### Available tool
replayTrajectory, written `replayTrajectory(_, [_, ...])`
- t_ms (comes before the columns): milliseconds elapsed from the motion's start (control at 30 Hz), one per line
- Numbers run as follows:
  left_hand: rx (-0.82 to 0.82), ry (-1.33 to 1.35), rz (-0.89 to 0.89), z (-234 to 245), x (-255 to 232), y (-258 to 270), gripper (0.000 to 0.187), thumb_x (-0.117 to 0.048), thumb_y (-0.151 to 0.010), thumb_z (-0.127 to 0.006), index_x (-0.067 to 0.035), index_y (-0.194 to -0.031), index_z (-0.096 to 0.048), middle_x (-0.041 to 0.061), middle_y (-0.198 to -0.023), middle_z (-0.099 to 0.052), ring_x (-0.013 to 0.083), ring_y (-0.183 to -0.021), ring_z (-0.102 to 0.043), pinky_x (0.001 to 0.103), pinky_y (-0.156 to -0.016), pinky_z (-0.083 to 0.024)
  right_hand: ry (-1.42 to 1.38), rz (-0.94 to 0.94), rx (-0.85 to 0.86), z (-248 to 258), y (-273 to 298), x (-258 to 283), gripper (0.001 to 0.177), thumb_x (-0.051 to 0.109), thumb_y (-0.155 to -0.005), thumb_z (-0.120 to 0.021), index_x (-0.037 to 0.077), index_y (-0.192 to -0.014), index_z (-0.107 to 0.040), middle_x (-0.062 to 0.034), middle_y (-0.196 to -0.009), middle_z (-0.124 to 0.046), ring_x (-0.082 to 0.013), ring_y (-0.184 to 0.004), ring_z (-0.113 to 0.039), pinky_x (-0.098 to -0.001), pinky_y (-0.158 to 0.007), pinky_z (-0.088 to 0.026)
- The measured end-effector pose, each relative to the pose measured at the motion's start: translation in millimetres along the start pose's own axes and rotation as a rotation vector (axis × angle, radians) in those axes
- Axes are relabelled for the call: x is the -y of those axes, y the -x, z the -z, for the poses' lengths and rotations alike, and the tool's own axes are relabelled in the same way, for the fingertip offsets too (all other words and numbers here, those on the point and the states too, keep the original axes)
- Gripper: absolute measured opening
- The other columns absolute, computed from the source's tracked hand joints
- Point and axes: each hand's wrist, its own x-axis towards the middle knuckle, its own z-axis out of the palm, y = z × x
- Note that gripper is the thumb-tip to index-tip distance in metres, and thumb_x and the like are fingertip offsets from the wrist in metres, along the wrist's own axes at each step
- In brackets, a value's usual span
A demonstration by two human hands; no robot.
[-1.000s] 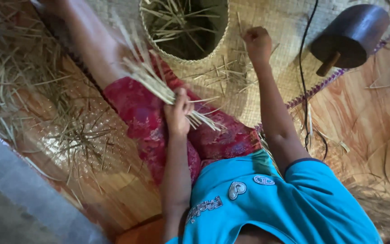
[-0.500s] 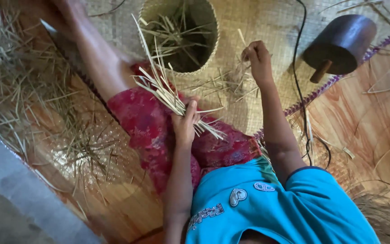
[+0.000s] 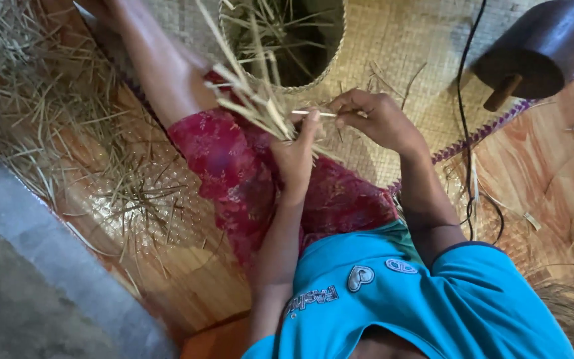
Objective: The person is sitting on the floor, sorting and bundling dried straw or grass strands to prepare them for weaving.
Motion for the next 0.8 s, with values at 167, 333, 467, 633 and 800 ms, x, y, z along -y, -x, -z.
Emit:
replayTrajectory(167, [-0.214,0.050,0.040,7.4,-53.4,-13.3,0.011,-0.017,-0.085,-0.083,-0.012,-0.089,-0.074,-0.004,-0.070,-0.061,0.0016,-0.058,-0.057,0.021,-0.051,-0.049,0.465,0.007,-0.054,18.0,4.9,-3.3,0.029,0.001,-0.098,-0.069,0.002,-0.127,-0.072,-0.0272,-0.096,-0.073,-0.0500,-0.091,-0.070,-0.0563,-0.086,-0.053])
replayTrajectory(333, [-0.057,0.200,-0.002,28.2,-46.5,-24.9,0.013,-0.011,-0.094,-0.075,-0.003,-0.104,-0.075,0.002,-0.076,-0.071,0.0052,-0.049,-0.054,0.020,-0.041,-0.046,0.330,0.615,-0.743,17.2,-9.8,11.4,0.020,-0.024,-0.098,-0.071,-0.007,-0.105,-0.065,-0.0209,-0.093,-0.072,-0.0291,-0.078,-0.068,-0.0377,-0.071,-0.062])
replayTrajectory(467, [-0.048,0.224,-0.114,17.1,-48.8,-46.2,0.009,-0.014,-0.096,-0.074,-0.006,-0.101,-0.076,-0.002,-0.070,-0.065,0.0036,-0.052,-0.047,0.020,-0.043,-0.036,-0.086,0.899,-0.782,0.2,-57.3,39.5,0.019,-0.010,-0.103,-0.062,0.006,-0.113,-0.057,-0.0170,-0.099,-0.067,-0.0297,-0.087,-0.067,-0.0413,-0.077,-0.066])
replayTrajectory(633, [0.039,-0.162,-0.144,4.9,-44.5,-90.9,0.038,-0.032,-0.090,-0.078,-0.010,-0.120,-0.077,-0.008,-0.054,-0.055,0.0041,-0.039,-0.030,0.023,-0.035,-0.020,0.530,0.577,-0.696,-10.6,-84.9,60.7,0.043,-0.012,-0.089,-0.085,0.004,-0.122,-0.062,-0.0141,-0.123,-0.067,-0.0361,-0.115,-0.063,-0.0488,-0.094,-0.055])
replayTrajectory(800, [0.025,-0.158,-0.103,17.7,-52.8,-86.7,0.042,-0.030,-0.090,-0.077,-0.004,-0.122,-0.072,0.010,-0.120,-0.078,0.0164,-0.100,-0.076,0.027,-0.088,-0.063,0.543,0.433,-0.704,4.8,-45.6,20.5,0.027,-0.009,-0.097,-0.075,-0.002,-0.120,-0.064,-0.0149,-0.115,-0.061,-0.0336,-0.104,-0.060,-0.0430,-0.091,-0.049])
